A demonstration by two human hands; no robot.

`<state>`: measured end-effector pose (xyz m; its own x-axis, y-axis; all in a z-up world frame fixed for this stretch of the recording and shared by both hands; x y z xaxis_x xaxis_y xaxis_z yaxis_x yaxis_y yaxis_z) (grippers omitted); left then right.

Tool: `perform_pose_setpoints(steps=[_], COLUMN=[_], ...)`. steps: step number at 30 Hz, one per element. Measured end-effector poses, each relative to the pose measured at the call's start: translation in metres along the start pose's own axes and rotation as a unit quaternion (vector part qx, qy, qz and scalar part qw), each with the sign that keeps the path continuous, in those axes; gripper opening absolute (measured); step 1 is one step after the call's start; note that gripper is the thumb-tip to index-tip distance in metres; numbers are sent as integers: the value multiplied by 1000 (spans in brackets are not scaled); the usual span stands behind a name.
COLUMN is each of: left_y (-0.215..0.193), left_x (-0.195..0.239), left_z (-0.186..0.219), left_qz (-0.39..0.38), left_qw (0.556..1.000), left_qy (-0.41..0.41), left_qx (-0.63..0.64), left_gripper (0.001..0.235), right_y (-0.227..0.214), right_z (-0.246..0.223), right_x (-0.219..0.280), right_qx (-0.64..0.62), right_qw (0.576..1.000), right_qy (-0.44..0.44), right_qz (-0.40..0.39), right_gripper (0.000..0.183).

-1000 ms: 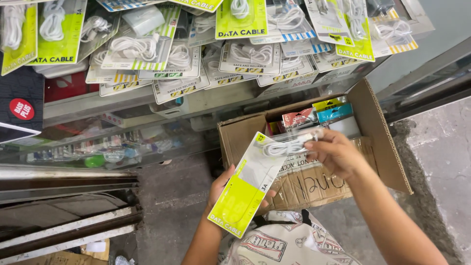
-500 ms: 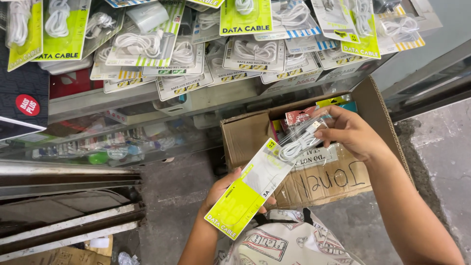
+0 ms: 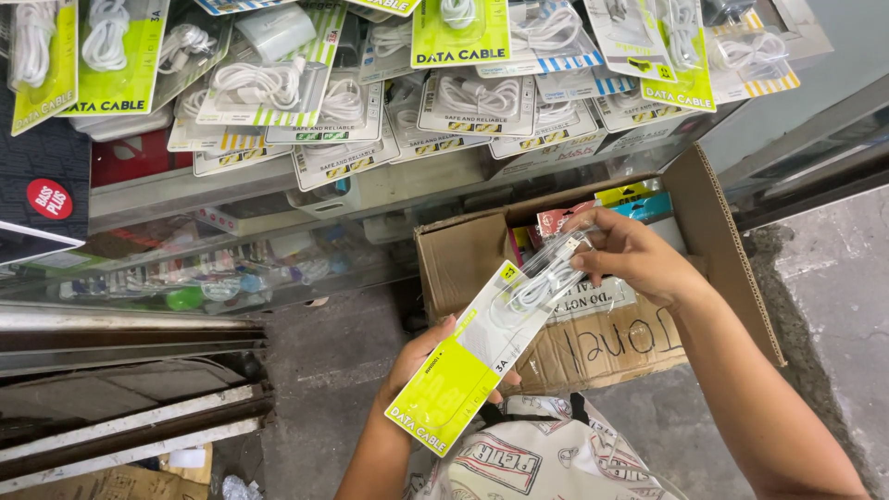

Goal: The person takes blister-packed data cables and chargers out of a cardboard box and arranges them on a glass display counter, stacking and spreading the packaged accessories across the surface.

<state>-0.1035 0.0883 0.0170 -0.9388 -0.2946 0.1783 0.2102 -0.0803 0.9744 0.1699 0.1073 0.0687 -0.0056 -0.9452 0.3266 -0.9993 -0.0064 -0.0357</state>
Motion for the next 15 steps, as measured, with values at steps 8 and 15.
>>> perform_pose_setpoints(steps=[8, 15], left_y=[0, -5], left_x=[-8, -14], left_z=[-2, -2], left_qz=[-4, -1], left_qw=[1000, 1000], left_qy=[-20, -8], left_qx=[-14, -22], left_gripper=[68, 65], right_y=[21, 35], right_z=[20, 30], right_x=[-8, -12], right_qx=[-2, 5], right_qw=[996, 995], right_qy=[7, 37], right_qz=[-84, -95], right_gripper=[45, 51])
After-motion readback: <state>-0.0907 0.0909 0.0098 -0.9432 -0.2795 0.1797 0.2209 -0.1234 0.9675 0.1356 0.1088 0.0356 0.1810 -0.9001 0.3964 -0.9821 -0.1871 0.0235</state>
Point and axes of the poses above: each hand's wrist, its own x-axis away from the middle knuckle, its own y-axis out of the palm, z = x × y, the point moved 6 cm from there along -x, towards the middle knuckle, and after that the axes turned 4 degrees about x, right-handed, at the moved point
